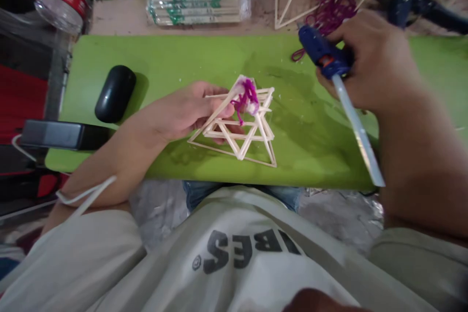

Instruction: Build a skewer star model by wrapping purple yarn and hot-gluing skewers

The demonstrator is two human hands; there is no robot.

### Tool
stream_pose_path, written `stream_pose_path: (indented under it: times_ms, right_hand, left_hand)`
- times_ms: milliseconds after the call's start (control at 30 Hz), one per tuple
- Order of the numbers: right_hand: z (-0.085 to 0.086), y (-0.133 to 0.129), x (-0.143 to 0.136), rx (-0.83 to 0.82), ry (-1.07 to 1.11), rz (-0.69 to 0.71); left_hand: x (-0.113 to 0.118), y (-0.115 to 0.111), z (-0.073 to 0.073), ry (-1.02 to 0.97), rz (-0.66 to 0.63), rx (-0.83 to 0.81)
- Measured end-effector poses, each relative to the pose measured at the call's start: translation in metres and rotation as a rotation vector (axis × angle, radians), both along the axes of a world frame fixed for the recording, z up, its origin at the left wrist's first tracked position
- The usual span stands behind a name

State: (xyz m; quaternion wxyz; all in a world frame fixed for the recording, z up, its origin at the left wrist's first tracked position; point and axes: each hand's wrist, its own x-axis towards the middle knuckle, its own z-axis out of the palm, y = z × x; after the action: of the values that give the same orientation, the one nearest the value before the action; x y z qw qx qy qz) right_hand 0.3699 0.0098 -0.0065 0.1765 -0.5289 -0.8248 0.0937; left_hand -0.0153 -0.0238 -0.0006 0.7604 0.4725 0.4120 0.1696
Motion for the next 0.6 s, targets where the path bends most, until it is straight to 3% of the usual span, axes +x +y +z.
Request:
stream_pose_path:
  times_ms: [200, 333, 467, 600]
  right_hand:
    - [-0.014, 0.01, 0.011, -0.05, 0.061, 0.07]
    - [-0.013, 0.012, 0.01, -0.063, 0.276, 0.031]
    - [-0.013, 0.006, 0.016, -0.068, 0.514, -0.181]
    - [-0.013, -0.016, 0.038, -0.219, 0.677, -0.511]
  left_hand:
    - [-0.002, 0.005, -0.004, -0.06, -0.037, -0.055]
    - [-0.006, 0.008, -0.013, -0.095, -0.07, -0.036]
    - [-0.004, 0.004, -0.013, -0.055, -0.044, -0.064]
    - [0.002, 0.0, -0.007, -0.041, -0.027, -0.071]
